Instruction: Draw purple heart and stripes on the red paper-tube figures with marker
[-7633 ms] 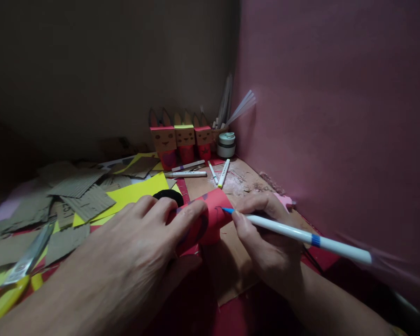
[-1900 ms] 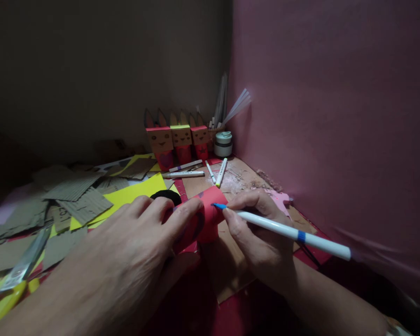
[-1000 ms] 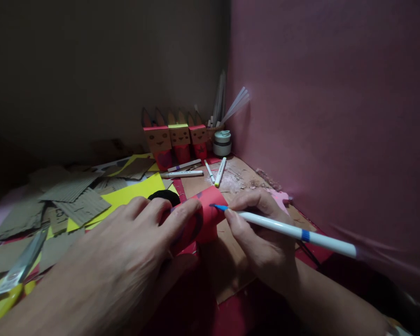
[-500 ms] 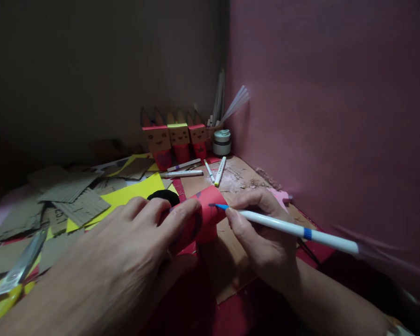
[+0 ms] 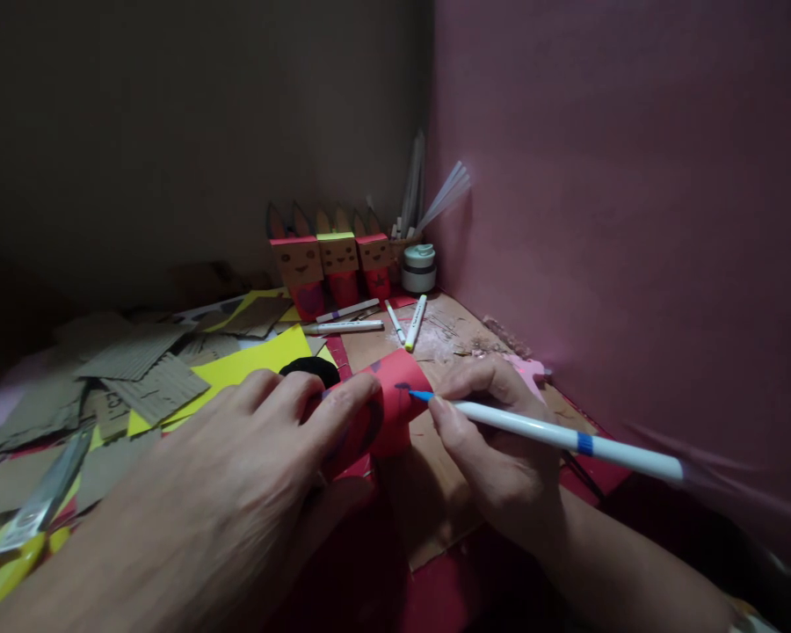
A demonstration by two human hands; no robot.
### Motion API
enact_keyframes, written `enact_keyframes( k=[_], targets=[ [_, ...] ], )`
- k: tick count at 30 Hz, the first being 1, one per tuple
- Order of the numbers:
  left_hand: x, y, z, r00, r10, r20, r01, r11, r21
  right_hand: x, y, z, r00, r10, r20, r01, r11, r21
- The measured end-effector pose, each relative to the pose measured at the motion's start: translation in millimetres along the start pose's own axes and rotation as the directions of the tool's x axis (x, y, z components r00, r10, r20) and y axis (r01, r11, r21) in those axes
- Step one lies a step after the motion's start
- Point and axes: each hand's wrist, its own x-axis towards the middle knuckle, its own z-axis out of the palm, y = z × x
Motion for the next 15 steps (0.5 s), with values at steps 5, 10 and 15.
enact_keyframes(
  k=[5, 10, 15],
  targets=[
    [0.5, -0.2, 0.3, 0.999, 0.034, 0.037, -0.037, 0.996, 0.076, 3.0, -4.7, 3.7, 0.999, -0.033, -0.011, 0.034, 0.998, 0.049],
    [4.0, 3.0, -0.5, 0.998, 0.029, 0.056, -0.034, 0.996, 0.087, 2.1, -1.4, 2.6, 0.999, -0.006, -0.043, 0.007, 1.000, 0.007],
    [1.8, 0.8, 2.0, 0.999, 0.014, 0.031, -0.018, 0.992, 0.124, 0.4, 0.2, 0.6, 1.000, 0.006, -0.027, -0.006, 1.000, 0.000]
  ],
)
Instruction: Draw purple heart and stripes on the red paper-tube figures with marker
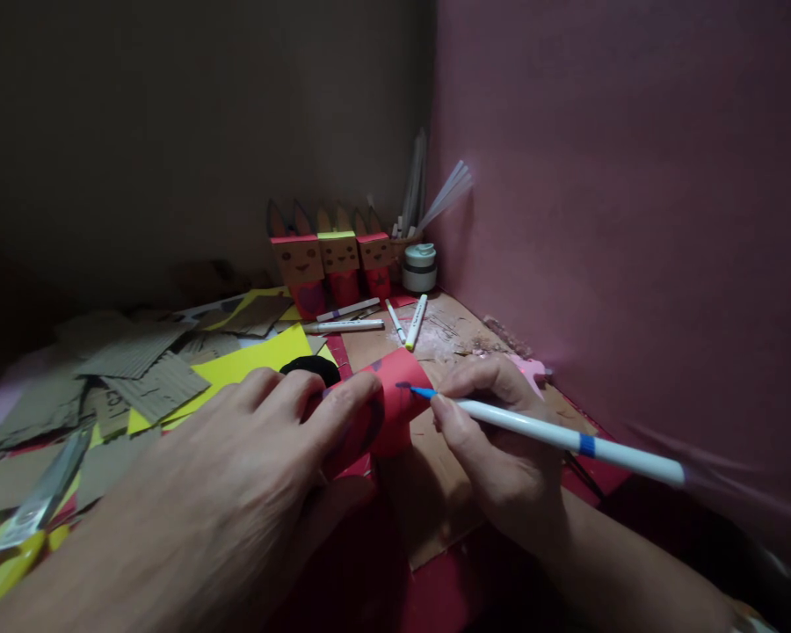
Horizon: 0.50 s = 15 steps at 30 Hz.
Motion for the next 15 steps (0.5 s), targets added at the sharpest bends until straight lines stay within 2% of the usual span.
enact_keyframes(
  k=[9, 15],
  targets=[
    [0.4, 1.8, -1.9, 1.000, 0.019, -0.006, -0.019, 0.998, -0.060, -0.7, -2.2, 0.8, 0.999, -0.044, 0.025, 0.042, 0.998, 0.052],
    [-3.3, -1.4, -0.9, 1.000, 0.026, 0.000, -0.026, 1.000, -0.017, 0.2, -1.0, -0.2, 1.000, -0.025, 0.016, 0.024, 0.999, 0.041]
  ],
)
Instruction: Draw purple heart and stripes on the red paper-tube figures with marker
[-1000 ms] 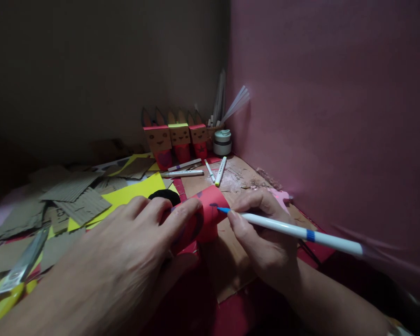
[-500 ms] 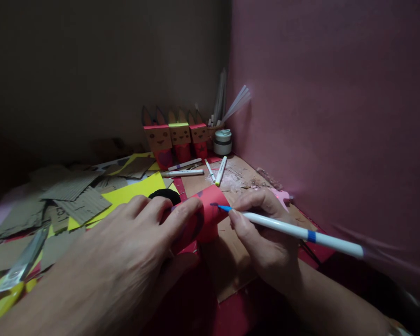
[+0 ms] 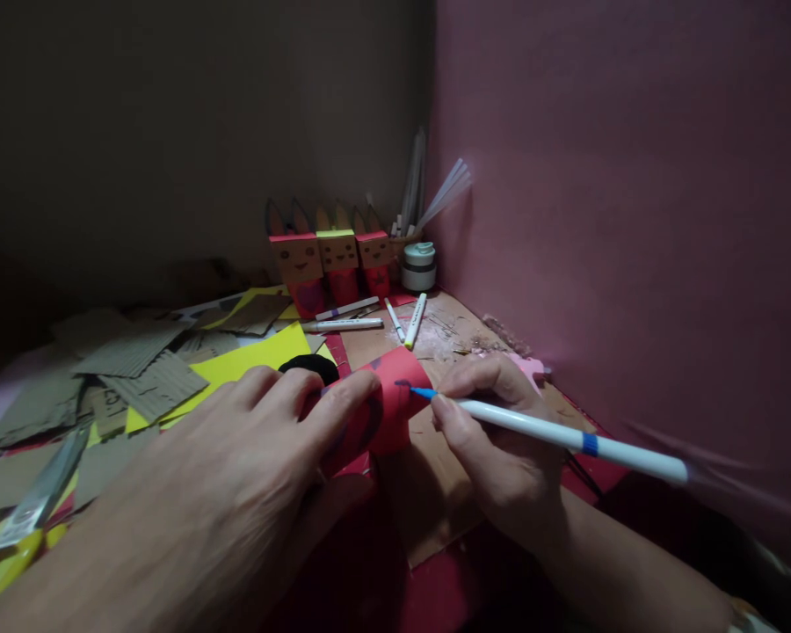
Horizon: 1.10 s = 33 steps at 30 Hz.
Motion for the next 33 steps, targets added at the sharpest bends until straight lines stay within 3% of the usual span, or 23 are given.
enact_keyframes(
  k=[22, 29, 33],
  targets=[
    [2.3, 4.3, 0.4, 0.995, -0.057, -0.086, 0.047, 0.992, -0.117, -4.7, 2.4, 1.1, 0.997, 0.004, 0.083, -0.011, 0.996, 0.091],
    [1.5, -2.4, 2.6, 0.997, 0.000, -0.074, -0.003, 0.999, -0.039, -3.5, 6.5, 0.4, 1.000, -0.017, 0.008, 0.016, 0.995, 0.097],
    [0.6, -2.0, 4.3, 0.998, -0.002, -0.069, -0.001, 0.999, -0.039, -3.7, 3.8, 1.7, 1.000, -0.003, 0.024, 0.001, 0.996, 0.093]
  ],
)
